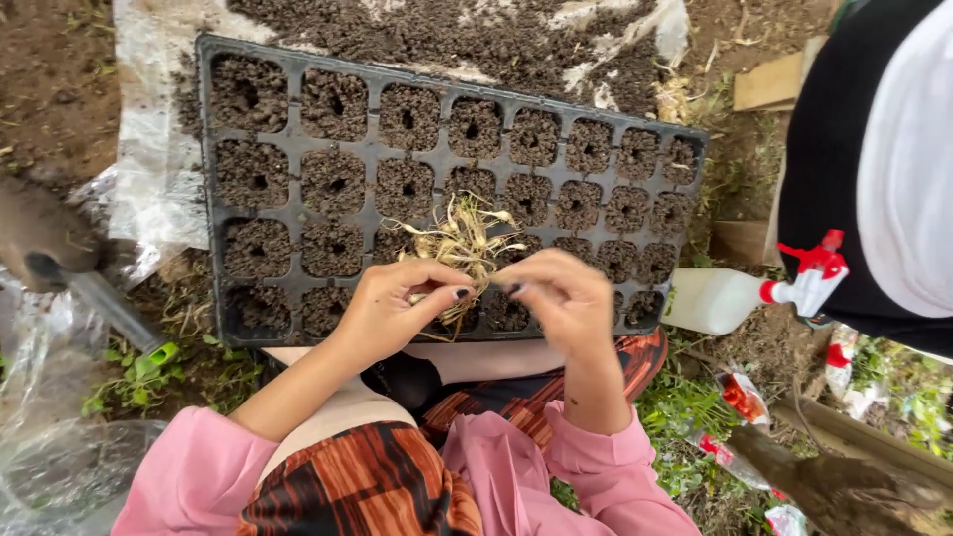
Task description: The person sits cross-legged on the ground and plants small seedlings into a black seedling tray filled with soil. They separate the seedlings from a clump and place them into the individual cells of the tray by hand.
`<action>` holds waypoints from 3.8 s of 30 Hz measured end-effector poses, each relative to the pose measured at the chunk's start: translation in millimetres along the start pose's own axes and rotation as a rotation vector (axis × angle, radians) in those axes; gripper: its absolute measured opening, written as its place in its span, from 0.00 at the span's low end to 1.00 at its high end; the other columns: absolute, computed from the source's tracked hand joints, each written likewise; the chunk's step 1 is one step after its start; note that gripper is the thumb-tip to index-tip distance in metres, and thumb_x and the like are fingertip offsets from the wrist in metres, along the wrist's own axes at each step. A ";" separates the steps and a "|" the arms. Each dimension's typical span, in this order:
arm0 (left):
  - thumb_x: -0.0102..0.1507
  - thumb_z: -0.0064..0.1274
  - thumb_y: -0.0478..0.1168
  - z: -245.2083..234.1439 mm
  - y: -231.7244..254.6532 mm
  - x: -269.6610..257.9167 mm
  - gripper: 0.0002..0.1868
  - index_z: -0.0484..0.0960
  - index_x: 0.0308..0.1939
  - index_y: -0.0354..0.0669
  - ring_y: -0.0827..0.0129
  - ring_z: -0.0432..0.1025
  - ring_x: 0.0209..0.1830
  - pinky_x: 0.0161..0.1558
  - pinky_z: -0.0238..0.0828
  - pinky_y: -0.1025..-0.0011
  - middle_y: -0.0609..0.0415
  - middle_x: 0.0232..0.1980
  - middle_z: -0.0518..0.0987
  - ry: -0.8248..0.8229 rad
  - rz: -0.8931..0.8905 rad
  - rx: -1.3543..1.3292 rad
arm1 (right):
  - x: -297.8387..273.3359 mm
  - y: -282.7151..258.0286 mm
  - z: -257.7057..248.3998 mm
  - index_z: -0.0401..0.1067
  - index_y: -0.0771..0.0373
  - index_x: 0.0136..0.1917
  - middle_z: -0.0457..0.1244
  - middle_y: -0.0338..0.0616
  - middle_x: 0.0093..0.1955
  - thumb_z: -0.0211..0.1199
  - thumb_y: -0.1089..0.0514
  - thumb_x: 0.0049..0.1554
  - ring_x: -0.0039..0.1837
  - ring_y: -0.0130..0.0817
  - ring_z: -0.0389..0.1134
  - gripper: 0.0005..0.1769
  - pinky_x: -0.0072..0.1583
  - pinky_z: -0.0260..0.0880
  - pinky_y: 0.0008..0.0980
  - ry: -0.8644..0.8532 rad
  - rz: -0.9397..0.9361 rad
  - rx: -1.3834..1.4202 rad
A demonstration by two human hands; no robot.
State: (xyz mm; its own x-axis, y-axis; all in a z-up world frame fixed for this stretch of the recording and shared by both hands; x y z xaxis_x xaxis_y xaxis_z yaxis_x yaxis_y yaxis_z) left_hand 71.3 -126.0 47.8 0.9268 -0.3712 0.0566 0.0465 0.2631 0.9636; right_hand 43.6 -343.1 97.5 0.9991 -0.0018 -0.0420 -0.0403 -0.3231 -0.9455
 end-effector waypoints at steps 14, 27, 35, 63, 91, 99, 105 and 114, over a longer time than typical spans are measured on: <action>0.66 0.53 0.28 -32.6 6.6 -9.7 0.09 0.88 0.44 0.39 0.65 0.80 0.35 0.39 0.80 0.69 0.49 0.34 0.86 0.132 0.038 0.122 | 84.9 40.1 -152.8 0.81 0.66 0.52 0.66 0.48 0.42 0.65 0.72 0.62 0.39 0.32 0.65 0.08 0.43 0.68 0.34 0.391 0.099 -0.711; 0.67 0.53 0.29 -29.9 13.1 -8.6 0.09 0.88 0.45 0.39 0.63 0.79 0.35 0.40 0.78 0.68 0.49 0.34 0.85 0.152 0.122 0.168 | 99.7 64.4 -147.0 0.79 0.65 0.46 0.68 0.49 0.42 0.70 0.73 0.55 0.46 0.39 0.69 0.08 0.48 0.70 0.36 0.280 -0.014 -0.876; 0.67 0.53 0.29 -30.9 15.7 -8.1 0.07 0.86 0.45 0.38 0.62 0.78 0.35 0.41 0.77 0.67 0.49 0.35 0.85 0.196 0.128 0.211 | 56.3 -6.7 -42.8 0.75 0.61 0.52 0.64 0.46 0.45 0.68 0.74 0.57 0.45 0.39 0.63 0.12 0.47 0.67 0.34 0.204 -0.085 -0.598; 0.66 0.55 0.30 10.0 29.1 4.8 0.17 0.80 0.59 0.34 0.50 0.80 0.47 0.52 0.79 0.56 0.37 0.48 0.83 -0.113 0.214 0.158 | 3.0 10.9 23.9 0.77 0.68 0.43 0.58 0.44 0.51 0.69 0.67 0.56 0.55 0.26 0.63 0.02 0.56 0.73 0.32 0.003 0.066 0.363; 0.67 0.54 0.30 -1.1 25.5 -9.7 0.03 0.83 0.40 0.38 0.61 0.75 0.29 0.34 0.74 0.68 0.50 0.30 0.80 -0.107 0.253 0.136 | -5.2 18.0 18.1 0.76 0.72 0.47 0.68 0.56 0.41 0.63 0.70 0.57 0.45 0.38 0.68 0.05 0.46 0.68 0.30 -0.038 -0.107 0.286; 0.67 0.55 0.32 0.1 22.4 -9.7 0.03 0.83 0.39 0.38 0.63 0.73 0.27 0.32 0.72 0.71 0.49 0.31 0.79 -0.166 0.208 0.152 | -1.8 -1.8 32.4 0.67 0.67 0.69 0.66 0.49 0.50 0.70 0.59 0.54 0.46 0.29 0.68 0.32 0.48 0.76 0.26 -0.190 0.053 0.418; 0.66 0.58 0.35 0.9 23.3 -9.2 0.02 0.82 0.38 0.41 0.66 0.74 0.30 0.32 0.74 0.71 0.53 0.36 0.79 -0.165 0.213 0.157 | -14.5 24.5 23.4 0.80 0.72 0.43 0.67 0.52 0.35 0.68 0.67 0.55 0.37 0.29 0.67 0.04 0.39 0.71 0.26 -0.115 -0.001 0.339; 0.60 0.56 0.30 7.7 12.2 -11.3 0.34 0.63 0.70 0.41 0.69 0.77 0.41 0.42 0.76 0.75 0.48 0.47 0.81 -0.212 -0.205 -0.062 | -21.9 8.9 30.0 0.81 0.66 0.44 0.66 0.37 0.33 0.68 0.69 0.53 0.32 0.21 0.55 0.05 0.35 0.53 0.21 -0.054 0.247 0.138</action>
State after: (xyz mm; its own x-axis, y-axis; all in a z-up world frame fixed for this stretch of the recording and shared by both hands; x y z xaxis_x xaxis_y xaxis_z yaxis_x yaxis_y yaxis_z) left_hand 58.5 -125.5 61.0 0.7979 -0.5978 -0.0776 0.2530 0.2152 0.9432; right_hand 21.0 -317.5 80.3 0.9570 -0.0127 -0.2897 -0.2869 -0.1873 -0.9395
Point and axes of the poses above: each hand's wrist, its own x-axis towards the middle knuckle, its own z-axis out of the palm, y = z × x, the point moved 3 cm from there along x, towards the middle knuckle
